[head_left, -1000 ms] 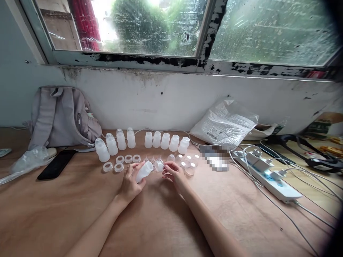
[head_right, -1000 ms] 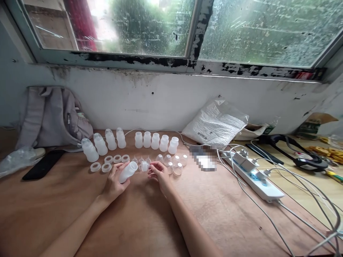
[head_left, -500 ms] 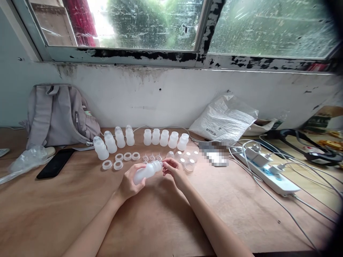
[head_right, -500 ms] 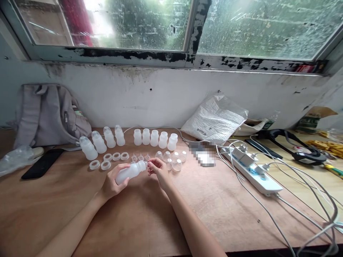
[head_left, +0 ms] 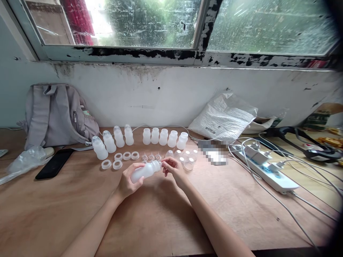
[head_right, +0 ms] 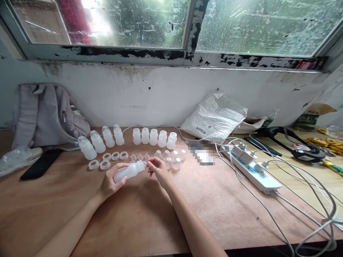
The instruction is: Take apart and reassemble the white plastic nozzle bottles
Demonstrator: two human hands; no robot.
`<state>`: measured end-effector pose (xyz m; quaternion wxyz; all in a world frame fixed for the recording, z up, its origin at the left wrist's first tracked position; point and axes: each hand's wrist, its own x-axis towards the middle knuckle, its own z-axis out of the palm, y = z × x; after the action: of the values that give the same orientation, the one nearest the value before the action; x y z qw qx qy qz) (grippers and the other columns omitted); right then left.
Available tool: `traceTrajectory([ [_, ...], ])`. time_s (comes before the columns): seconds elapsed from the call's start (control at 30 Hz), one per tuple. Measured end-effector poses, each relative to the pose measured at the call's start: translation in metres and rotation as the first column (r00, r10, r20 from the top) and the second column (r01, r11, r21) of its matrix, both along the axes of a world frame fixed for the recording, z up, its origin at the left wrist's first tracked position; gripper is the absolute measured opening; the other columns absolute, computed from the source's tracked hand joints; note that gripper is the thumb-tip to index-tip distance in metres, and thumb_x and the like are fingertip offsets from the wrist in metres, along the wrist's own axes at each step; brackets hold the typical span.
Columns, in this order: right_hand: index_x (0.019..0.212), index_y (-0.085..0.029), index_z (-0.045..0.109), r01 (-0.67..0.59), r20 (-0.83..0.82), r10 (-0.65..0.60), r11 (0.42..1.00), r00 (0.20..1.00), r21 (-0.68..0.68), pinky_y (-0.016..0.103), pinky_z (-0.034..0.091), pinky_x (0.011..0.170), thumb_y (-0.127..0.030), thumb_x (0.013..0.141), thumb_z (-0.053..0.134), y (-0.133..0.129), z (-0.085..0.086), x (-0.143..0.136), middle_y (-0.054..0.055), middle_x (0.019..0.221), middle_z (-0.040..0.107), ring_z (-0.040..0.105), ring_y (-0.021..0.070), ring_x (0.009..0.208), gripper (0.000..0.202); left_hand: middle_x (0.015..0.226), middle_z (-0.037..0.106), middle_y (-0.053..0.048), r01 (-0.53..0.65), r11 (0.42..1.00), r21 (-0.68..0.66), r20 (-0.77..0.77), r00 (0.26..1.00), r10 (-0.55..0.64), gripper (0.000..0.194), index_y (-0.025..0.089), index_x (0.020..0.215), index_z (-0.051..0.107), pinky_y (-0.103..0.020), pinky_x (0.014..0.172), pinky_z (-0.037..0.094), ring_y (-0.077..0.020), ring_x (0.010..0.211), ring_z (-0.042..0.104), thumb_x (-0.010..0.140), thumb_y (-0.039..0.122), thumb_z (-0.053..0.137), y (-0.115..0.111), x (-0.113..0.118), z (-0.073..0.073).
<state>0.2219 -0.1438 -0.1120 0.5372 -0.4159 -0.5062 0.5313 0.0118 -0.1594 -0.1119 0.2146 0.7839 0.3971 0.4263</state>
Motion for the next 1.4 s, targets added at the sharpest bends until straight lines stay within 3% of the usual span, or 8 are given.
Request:
traceTrajectory([
  [0.4,0.063,-0.018,0.043,-0.018,0.116,0.016,1.0,0.993,0.019,0.019,0.025,0.036,-0.038,0.072,0.057,-0.001,0.0,0.0,-0.008,0.046,0.038,0.033,0.0053,0.038,0.026,0.102,0.058,-0.007,0.05,0.999,-0.021,0.025,0.998,-0.049,0.032,0.018,0.102,0.052,-0.03,0.078,0.044,-0.0202,0.093,0.054,0.071,0.023,0.049,-0.001,0.0,0.0],
  [0.6,0.055,-0.019,0.036,0.019,0.204,-0.039,0.995,0.978,0.102,0.02,0.021,0.039,-0.042,0.077,0.05,-0.002,0.0,-0.002,-0.007,0.046,0.033,0.029,0.0057,0.04,0.035,0.091,0.06,-0.005,0.066,0.962,-0.264,0.182,0.983,-0.017,0.025,0.017,0.095,0.056,-0.025,0.066,0.043,-0.0173,0.078,0.056,0.074,0.029,0.049,0.0,0.002,-0.001],
  [0.8,0.049,-0.019,0.03,0.043,0.246,-0.061,0.996,0.967,0.077,0.02,0.018,0.037,-0.048,0.076,0.048,-0.003,0.001,-0.003,-0.007,0.042,0.027,0.025,0.005,0.039,0.044,0.091,0.061,-0.005,0.162,0.889,-0.429,0.392,0.92,0.021,0.027,0.016,0.093,0.058,-0.024,0.068,0.041,-0.019,0.086,0.054,0.075,0.033,0.05,0.002,0.006,-0.005],
  [0.93,0.066,-0.018,0.048,0.011,0.168,-0.013,1.0,0.986,0.013,0.018,0.029,0.036,-0.045,0.075,0.053,-0.008,0.011,-0.003,-0.005,0.054,0.044,0.039,0.0061,0.042,0.029,0.091,0.061,-0.006,0.222,0.825,-0.519,0.499,0.863,0.082,0.031,0.015,0.097,0.058,-0.022,0.062,0.04,-0.0176,0.081,0.053,0.074,0.034,0.05,0.005,0.008,-0.007],
  [1.07,0.099,-0.021,0.055,-0.207,0.116,0.206,0.978,0.972,-0.004,0.023,0.047,0.054,-0.036,0.067,0.064,-0.01,0.017,-0.004,0.003,0.094,0.056,0.056,0.0114,0.068,0.036,0.086,0.061,-0.005,0.258,0.775,-0.577,0.515,0.852,0.099,0.031,0.015,0.096,0.058,-0.02,0.056,0.037,-0.0146,0.07,0.053,0.074,0.034,0.049,0.006,0.008,-0.007],
  [1.13,0.095,-0.018,0.058,-0.237,0.149,0.239,0.971,0.959,-0.033,0.024,0.048,0.054,-0.038,0.066,0.065,-0.01,0.015,-0.004,0.004,0.088,0.059,0.057,0.0122,0.066,0.035,0.085,0.062,-0.004,0.241,0.779,-0.58,0.491,0.866,0.098,0.029,0.015,0.093,0.059,-0.02,0.056,0.038,-0.0149,0.072,0.054,0.074,0.034,0.05,0.005,0.008,-0.006],
  [1.3,0.072,-0.011,0.059,-0.115,0.297,0.174,0.972,0.939,-0.206,0.019,0.037,0.034,-0.05,0.071,0.055,-0.007,0.008,-0.004,-0.001,0.048,0.052,0.048,0.008,0.038,0.039,0.081,0.062,-0.004,0.184,0.81,-0.557,0.41,0.909,0.076,0.027,0.015,0.087,0.06,-0.021,0.058,0.039,-0.016,0.073,0.054,0.072,0.036,0.054,0.002,0.009,-0.005],
  [1.4,0.088,-0.013,0.06,-0.147,0.262,0.198,0.968,0.945,-0.201,0.018,0.039,0.034,-0.049,0.069,0.058,-0.008,0.012,-0.003,0.0,0.055,0.055,0.051,0.0088,0.042,0.041,0.081,0.061,-0.004,0.169,0.805,-0.569,0.419,0.902,0.107,0.027,0.015,0.088,0.059,-0.02,0.056,0.039,-0.0151,0.072,0.054,0.072,0.037,0.054,0.003,0.01,-0.004],
])
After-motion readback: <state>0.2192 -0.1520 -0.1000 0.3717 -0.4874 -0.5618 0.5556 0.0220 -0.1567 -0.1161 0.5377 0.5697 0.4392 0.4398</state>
